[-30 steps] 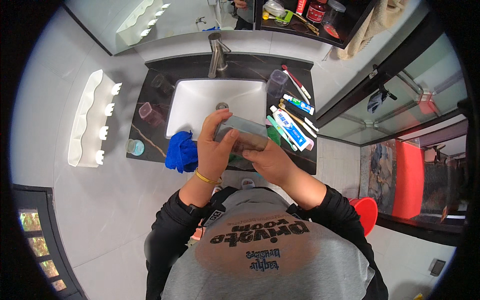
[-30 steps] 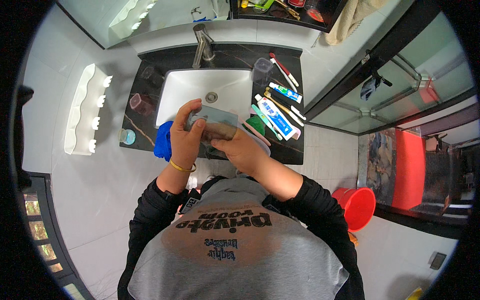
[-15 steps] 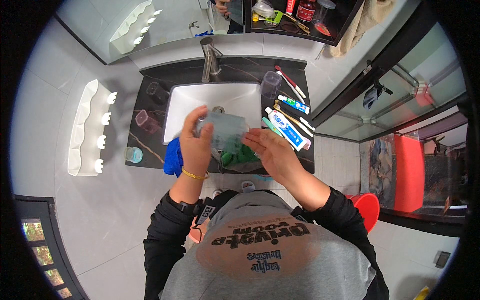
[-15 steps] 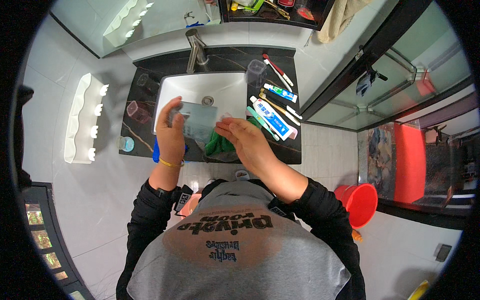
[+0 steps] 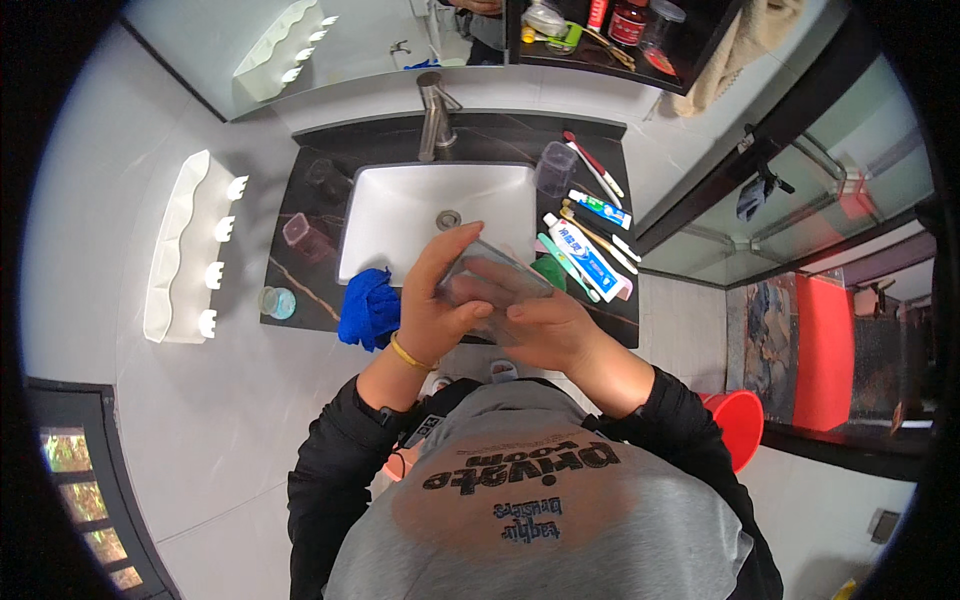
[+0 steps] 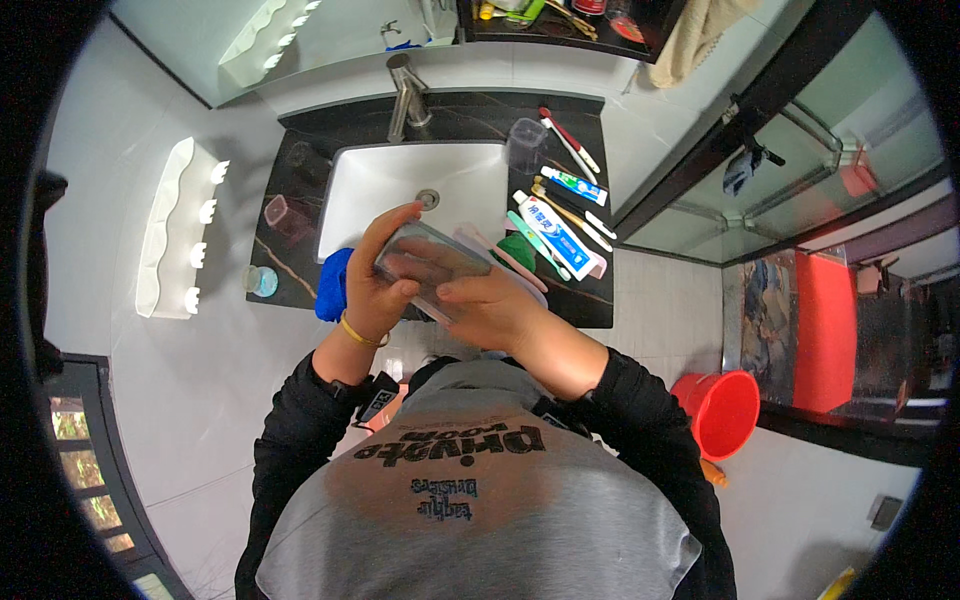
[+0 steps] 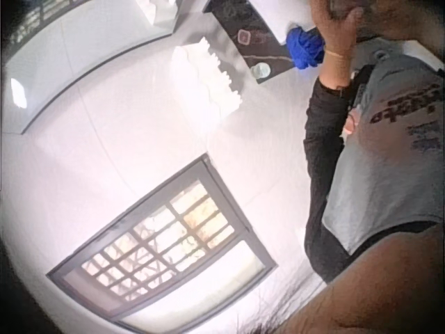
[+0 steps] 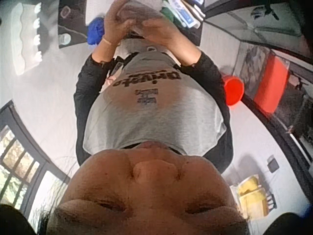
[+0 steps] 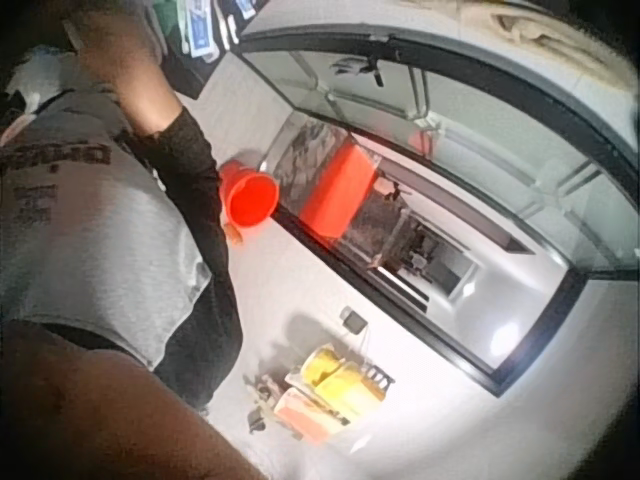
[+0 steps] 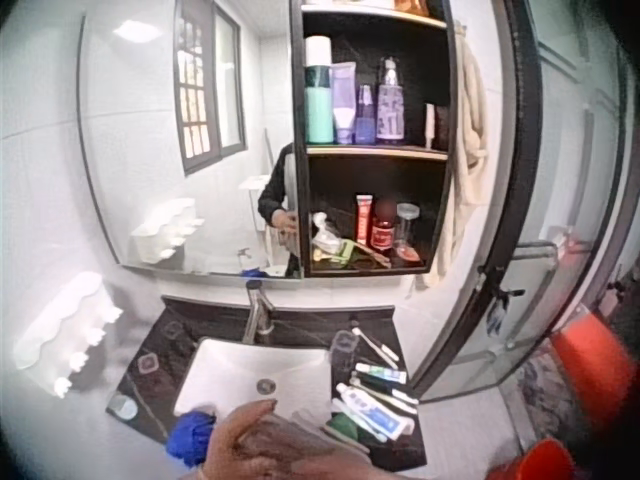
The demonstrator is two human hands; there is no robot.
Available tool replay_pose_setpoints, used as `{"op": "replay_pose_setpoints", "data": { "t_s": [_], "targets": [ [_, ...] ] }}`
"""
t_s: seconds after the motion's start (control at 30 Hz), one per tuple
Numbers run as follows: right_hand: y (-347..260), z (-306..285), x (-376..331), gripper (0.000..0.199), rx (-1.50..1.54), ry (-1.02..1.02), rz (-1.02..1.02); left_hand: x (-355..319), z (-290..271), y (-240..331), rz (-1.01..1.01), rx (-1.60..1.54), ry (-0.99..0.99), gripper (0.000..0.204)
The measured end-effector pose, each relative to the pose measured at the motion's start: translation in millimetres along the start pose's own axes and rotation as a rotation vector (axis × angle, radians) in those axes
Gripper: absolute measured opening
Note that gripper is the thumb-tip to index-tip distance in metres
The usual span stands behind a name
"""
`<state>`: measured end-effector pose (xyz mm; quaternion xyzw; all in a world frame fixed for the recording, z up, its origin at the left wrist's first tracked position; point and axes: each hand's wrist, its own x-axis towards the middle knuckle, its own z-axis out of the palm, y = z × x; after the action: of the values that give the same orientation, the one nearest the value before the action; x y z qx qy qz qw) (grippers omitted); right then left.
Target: The person assembles a white plastic organizer by inserting small white plastic pieces into its slots, then carries it to a bathroom and mounts it on the wall. Afterwards, they wipe a small plastic container with a blue cloth at the sink.
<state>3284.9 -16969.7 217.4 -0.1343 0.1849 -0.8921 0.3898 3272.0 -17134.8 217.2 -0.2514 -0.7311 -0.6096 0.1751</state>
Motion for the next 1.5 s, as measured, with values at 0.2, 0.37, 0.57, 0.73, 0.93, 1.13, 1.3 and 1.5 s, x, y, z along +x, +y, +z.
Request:
{"op": "replay_pose_setpoints", "data": {
  "t_s": [0.2,0.37,0.57,0.73,0.93,1.13,1.3,1.5],
  "targets": [
    [10.2,10.0,4.4,0.058,-0.048,0.186,-0.066,-1.5,-17.3,-0.5,-0.035,-0.041,0.028,0.077],
    [4.7,7.3,2.3,0.043,-0.204,0.342,-0.050,1.5,-20.8,1.1,-0.036,0.026,-0.019,0.053],
    [13.5,20.7,22.8,0.040,-0.246,0.400,-0.062,5.0,-24.8,0.6,-0.238,-0.010,-0.038,0.021],
    [14.1,32.8,22.0,0.066,-0.316,0.233,-0.083,8.8,-13.1,4.2,-0.377,-0.312,0.119,0.024],
    [9.5,21.5,11.6,0.061,-0.079,0.218,-0.111,12.4,-13.6,12.9,-0.154,-0.184,0.131,0.027],
    [6.4,11.1,12.0,0.036,-0.103,0.299,-0.170,23.8,-3.2,11.9,-0.034,-0.086,0.143,0.021],
    [-0.6,16.6,0.8,0.023,-0.338,0.609,-0.257,27.5,15.4,8.4,-0.028,-0.113,0.239,0.023],
    [-5.7,24.5,-0.5,0.038,-0.266,0.470,-0.305,22.4,3.5,11.2,0.021,0.035,0.064,0.020]
  ]
}}
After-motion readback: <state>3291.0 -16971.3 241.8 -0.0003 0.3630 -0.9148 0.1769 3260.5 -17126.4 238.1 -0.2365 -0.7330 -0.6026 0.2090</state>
